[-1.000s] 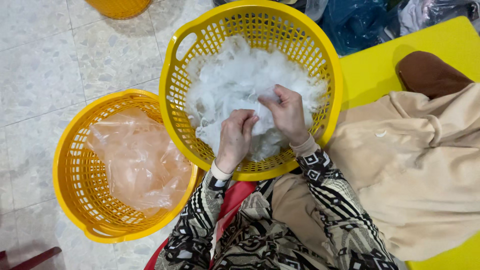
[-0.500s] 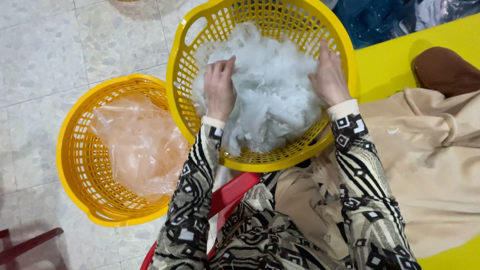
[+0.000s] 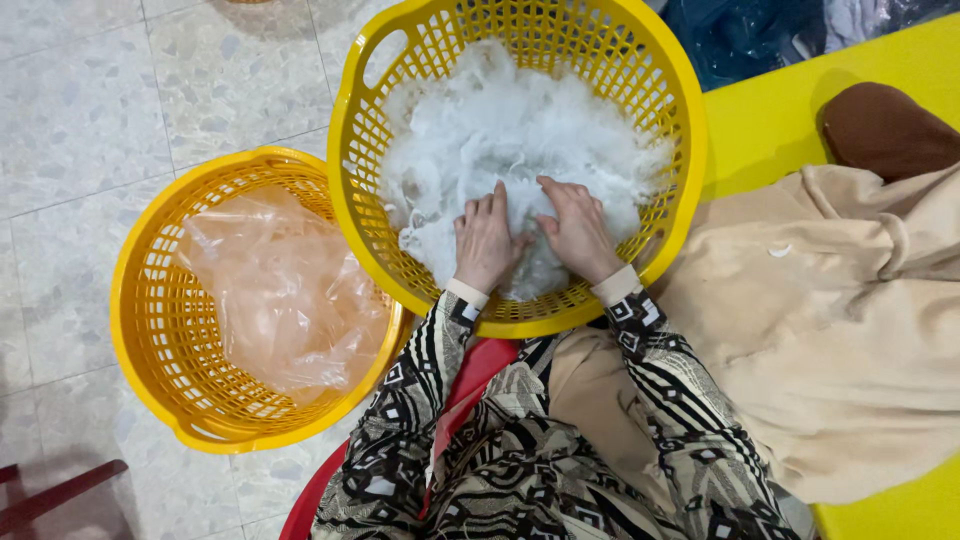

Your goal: The person repeatedly lifts, fluffs, and rearranges white cotton-like material inside a yellow basket using both hands. The material is handled in small clumps and returned to the basket without a visible final state or destination.

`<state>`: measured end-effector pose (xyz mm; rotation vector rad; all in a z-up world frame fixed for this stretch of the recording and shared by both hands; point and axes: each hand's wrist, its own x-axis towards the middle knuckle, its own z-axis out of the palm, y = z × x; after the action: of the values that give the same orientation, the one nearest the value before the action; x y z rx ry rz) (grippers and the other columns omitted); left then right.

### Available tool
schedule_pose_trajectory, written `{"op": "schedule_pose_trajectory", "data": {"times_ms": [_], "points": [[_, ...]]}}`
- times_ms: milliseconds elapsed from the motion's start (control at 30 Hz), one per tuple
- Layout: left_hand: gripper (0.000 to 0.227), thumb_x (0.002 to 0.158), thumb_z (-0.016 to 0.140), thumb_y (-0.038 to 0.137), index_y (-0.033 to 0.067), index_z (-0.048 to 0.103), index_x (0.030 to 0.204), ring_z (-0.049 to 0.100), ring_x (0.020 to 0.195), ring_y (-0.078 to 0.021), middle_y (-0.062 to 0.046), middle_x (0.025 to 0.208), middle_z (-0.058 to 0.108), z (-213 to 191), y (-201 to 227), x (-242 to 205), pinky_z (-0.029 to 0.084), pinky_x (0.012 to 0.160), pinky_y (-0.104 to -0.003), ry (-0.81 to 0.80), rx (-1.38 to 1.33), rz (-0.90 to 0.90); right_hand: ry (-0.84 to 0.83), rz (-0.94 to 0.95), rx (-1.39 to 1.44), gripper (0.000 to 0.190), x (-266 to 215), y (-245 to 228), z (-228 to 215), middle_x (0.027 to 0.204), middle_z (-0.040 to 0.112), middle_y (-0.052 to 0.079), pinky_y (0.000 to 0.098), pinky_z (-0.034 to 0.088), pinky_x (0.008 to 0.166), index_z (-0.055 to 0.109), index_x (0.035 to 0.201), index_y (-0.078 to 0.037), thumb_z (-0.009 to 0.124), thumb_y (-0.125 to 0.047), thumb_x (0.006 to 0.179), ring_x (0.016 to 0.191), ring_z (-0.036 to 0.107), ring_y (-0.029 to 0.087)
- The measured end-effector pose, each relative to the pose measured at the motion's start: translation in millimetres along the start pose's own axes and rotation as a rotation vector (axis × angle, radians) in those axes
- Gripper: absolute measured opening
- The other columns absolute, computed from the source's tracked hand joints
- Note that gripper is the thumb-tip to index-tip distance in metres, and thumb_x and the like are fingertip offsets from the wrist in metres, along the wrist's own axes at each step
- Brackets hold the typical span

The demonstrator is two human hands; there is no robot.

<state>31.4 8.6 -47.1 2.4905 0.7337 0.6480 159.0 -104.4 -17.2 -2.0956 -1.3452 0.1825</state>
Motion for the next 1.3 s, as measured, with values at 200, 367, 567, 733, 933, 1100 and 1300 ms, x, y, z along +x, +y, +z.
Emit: {"op": "schedule_pose_trajectory", "data": {"times_ms": [200, 367, 567, 733, 933, 1100, 1300], "points": [[0.033, 0.082, 0.065, 0.003, 0.0069, 0.073, 0.115, 0.061, 0.109, -0.0314, -0.010, 0.105, 0.071, 14.3, -16.4, -10.2, 0.044, 0.096, -0.047, -0.034, -0.038, -0.046, -0.031, -0.033, -0.028, 0.060, -1.4, -1.1, 6.3, 0.118, 0.068, 0.016, 0.0495, 0.039, 0.093, 0.061, 0.135, -0.003, 0.076, -0.012, 0.077, 0.114, 0.057, 0.036], [0.028, 0.084, 0.067, 0.007, 0.0042, 0.074, 0.111, 0.061, 0.098, -0.0326, -0.012, 0.099, 0.071, 6.9, -15.3, -15.4, 0.041, 0.095, -0.049, 0.073, -0.057, 0.045, -0.042, -0.114, -0.252, 0.014, -2.8, 2.5, 13.7, 0.094, 0.065, 0.011, 0.0457, 0.042, 0.088, 0.073, 0.096, -0.008, 0.070, -0.013, 0.083, 0.100, 0.058, 0.031], [0.012, 0.086, 0.069, 0.015, 0.0048, 0.075, 0.083, 0.063, 0.091, -0.0311, -0.014, 0.084, 0.070, -2.0, 3.0, -23.9, 0.040, 0.090, -0.051, -0.203, 0.036, 0.124, 0.035, -0.214, -0.508, 0.008, -5.9, 31.6, 20.4, 0.087, 0.065, 0.007, 0.0420, 0.042, 0.089, 0.069, 0.079, -0.009, 0.062, -0.006, 0.081, 0.096, 0.058, 0.026], [0.013, 0.087, 0.068, 0.015, 0.0067, 0.075, 0.079, 0.063, 0.094, -0.0296, -0.013, 0.084, 0.070, -8.7, 12.7, -30.5, 0.040, 0.093, -0.049, -0.164, 0.093, 0.194, 0.062, -0.187, -0.597, 0.008, 0.9, 46.6, 33.1, 0.083, 0.065, 0.007, 0.0408, 0.042, 0.087, 0.068, 0.075, -0.008, 0.062, -0.007, 0.080, 0.094, 0.059, 0.026], [0.021, 0.089, 0.070, 0.021, 0.0037, 0.073, 0.078, 0.062, 0.088, -0.0286, -0.013, 0.081, 0.068, -37.0, 18.7, -39.9, 0.040, 0.091, -0.049, -0.214, 0.060, 0.178, 0.099, -0.129, -0.618, 0.010, 7.7, 51.1, 40.2, 0.083, 0.067, 0.008, 0.0411, 0.041, 0.087, 0.070, 0.076, -0.008, 0.062, -0.006, 0.082, 0.094, 0.059, 0.026], [0.016, 0.086, 0.067, 0.014, 0.0046, 0.071, 0.074, 0.063, 0.089, -0.0305, -0.013, 0.079, 0.067, -62.1, 21.3, -47.5, 0.041, 0.091, -0.049, -0.186, 0.080, 0.257, 0.143, -0.019, -0.571, 0.012, 13.9, 61.5, 35.7, 0.086, 0.069, 0.010, 0.0429, 0.040, 0.086, 0.071, 0.077, -0.007, 0.061, -0.006, 0.083, 0.095, 0.060, 0.028], [0.010, 0.078, 0.062, 0.005, 0.0049, 0.068, 0.070, 0.064, 0.089, -0.0323, -0.016, 0.079, 0.068, -60.1, 15.4, -53.9, 0.044, 0.089, -0.047, -0.269, 0.100, 0.293, 0.239, 0.041, -0.601, 0.013, 17.2, 81.4, 29.5, 0.085, 0.069, 0.012, 0.0445, 0.042, 0.088, 0.071, 0.077, -0.006, 0.061, -0.005, 0.084, 0.093, 0.062, 0.030]]}}
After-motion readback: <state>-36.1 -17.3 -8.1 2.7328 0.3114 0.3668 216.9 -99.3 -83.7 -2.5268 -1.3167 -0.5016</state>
